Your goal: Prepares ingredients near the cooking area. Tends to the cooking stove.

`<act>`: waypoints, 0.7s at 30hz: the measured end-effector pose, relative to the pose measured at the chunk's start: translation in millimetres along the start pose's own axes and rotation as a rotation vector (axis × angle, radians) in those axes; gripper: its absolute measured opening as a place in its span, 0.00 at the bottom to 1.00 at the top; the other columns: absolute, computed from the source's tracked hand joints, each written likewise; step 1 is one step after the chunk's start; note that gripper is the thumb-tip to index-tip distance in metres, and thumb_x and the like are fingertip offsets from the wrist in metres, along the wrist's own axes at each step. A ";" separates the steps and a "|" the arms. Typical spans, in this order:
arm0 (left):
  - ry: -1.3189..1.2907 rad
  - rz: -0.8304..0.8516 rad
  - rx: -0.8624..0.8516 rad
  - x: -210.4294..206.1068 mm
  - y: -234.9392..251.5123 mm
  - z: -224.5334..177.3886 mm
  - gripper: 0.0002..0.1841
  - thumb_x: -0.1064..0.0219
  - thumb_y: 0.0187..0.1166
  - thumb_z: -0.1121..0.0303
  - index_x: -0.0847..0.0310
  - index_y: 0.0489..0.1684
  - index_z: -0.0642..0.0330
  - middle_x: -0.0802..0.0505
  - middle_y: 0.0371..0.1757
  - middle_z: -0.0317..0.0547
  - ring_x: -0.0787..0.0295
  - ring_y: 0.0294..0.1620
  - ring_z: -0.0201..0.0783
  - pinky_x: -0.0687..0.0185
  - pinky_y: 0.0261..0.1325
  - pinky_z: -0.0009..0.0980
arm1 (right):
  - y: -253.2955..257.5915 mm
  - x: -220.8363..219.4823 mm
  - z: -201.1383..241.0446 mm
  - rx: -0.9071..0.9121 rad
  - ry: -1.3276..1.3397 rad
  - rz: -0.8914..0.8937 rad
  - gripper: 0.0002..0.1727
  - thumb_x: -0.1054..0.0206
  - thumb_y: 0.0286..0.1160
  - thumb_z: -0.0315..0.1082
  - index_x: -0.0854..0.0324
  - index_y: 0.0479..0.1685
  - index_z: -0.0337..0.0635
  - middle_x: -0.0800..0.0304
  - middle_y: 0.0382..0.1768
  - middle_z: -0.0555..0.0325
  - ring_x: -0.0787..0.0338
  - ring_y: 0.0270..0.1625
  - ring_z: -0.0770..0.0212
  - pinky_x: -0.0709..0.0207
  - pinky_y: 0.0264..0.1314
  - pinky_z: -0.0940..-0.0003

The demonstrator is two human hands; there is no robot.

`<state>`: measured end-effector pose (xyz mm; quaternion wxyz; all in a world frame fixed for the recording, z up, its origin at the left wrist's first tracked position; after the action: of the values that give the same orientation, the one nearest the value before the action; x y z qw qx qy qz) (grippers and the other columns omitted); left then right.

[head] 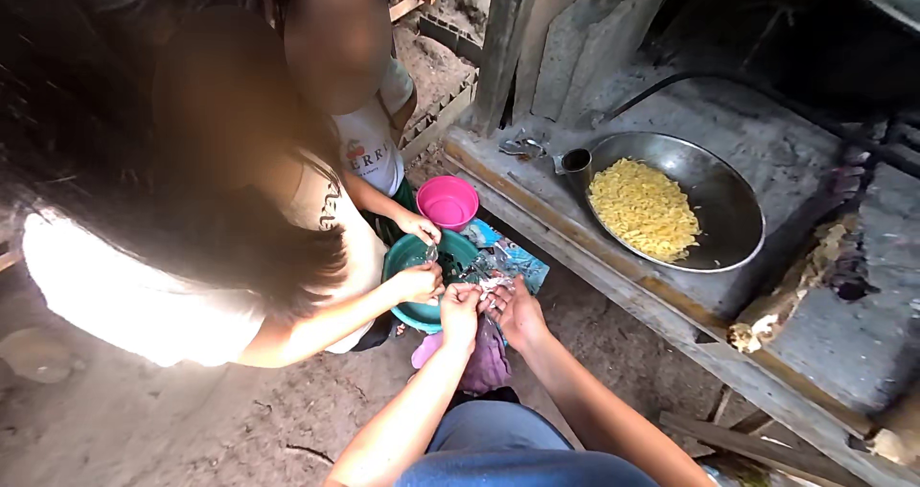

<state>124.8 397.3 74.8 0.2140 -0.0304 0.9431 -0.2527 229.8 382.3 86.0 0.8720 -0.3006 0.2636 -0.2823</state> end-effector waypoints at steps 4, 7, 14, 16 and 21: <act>0.050 0.022 -0.003 -0.2 -1.6 -0.5 0.08 0.34 0.80 0.81 0.25 0.51 0.75 0.10 0.39 0.55 0.08 0.36 0.39 0.08 0.45 0.34 | 0.5 2.4 -1.2 0.004 -0.004 0.017 0.40 0.73 0.93 0.63 0.29 0.71 0.39 0.13 0.45 0.51 0.13 0.43 0.58 0.19 0.47 0.60; 0.038 -0.016 0.014 3.0 1.4 -1.7 0.09 0.36 0.81 0.81 0.25 0.53 0.77 0.11 0.42 0.58 0.08 0.36 0.41 0.08 0.43 0.35 | 3.2 10.7 6.8 0.006 -0.027 0.032 0.52 0.87 0.82 0.72 0.27 0.68 0.42 0.13 0.37 0.53 0.12 0.34 0.58 0.18 0.36 0.61; 0.207 0.027 0.037 13.5 8.1 0.8 0.09 0.35 0.80 0.81 0.26 0.52 0.76 0.11 0.41 0.56 0.08 0.37 0.39 0.08 0.43 0.33 | 7.3 30.1 16.5 0.288 -0.643 0.207 0.22 0.38 0.87 0.36 0.27 0.73 0.34 0.15 0.58 0.44 0.12 0.49 0.58 0.17 0.49 0.64; 0.233 0.054 0.031 11.0 6.9 5.6 0.09 0.35 0.80 0.81 0.27 0.52 0.75 0.10 0.40 0.55 0.08 0.36 0.39 0.08 0.43 0.33 | 7.9 31.4 14.6 0.311 -0.698 0.198 0.17 0.35 0.82 0.31 0.24 0.65 0.31 0.13 0.52 0.45 0.11 0.45 0.61 0.16 0.47 0.66; 0.412 0.149 0.004 25.0 6.7 19.9 0.15 0.35 0.80 0.78 0.22 0.61 0.76 0.09 0.52 0.59 0.11 0.49 0.40 0.14 0.56 0.36 | 16.8 50.2 9.8 0.286 -0.657 0.139 0.12 0.36 0.83 0.28 0.19 0.58 0.29 0.12 0.49 0.46 0.10 0.44 0.61 0.14 0.47 0.67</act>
<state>110.8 389.7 46.3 0.0347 0.0921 0.9660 -0.2390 276.8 364.4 66.8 0.9605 -0.2316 -0.0531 -0.1446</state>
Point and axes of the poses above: each hand's wrist, its own y-axis towards the middle knuckle, its own x-axis out of the back of the hand, z = x × y, the point moved 1 cm from there along y, towards the middle knuckle
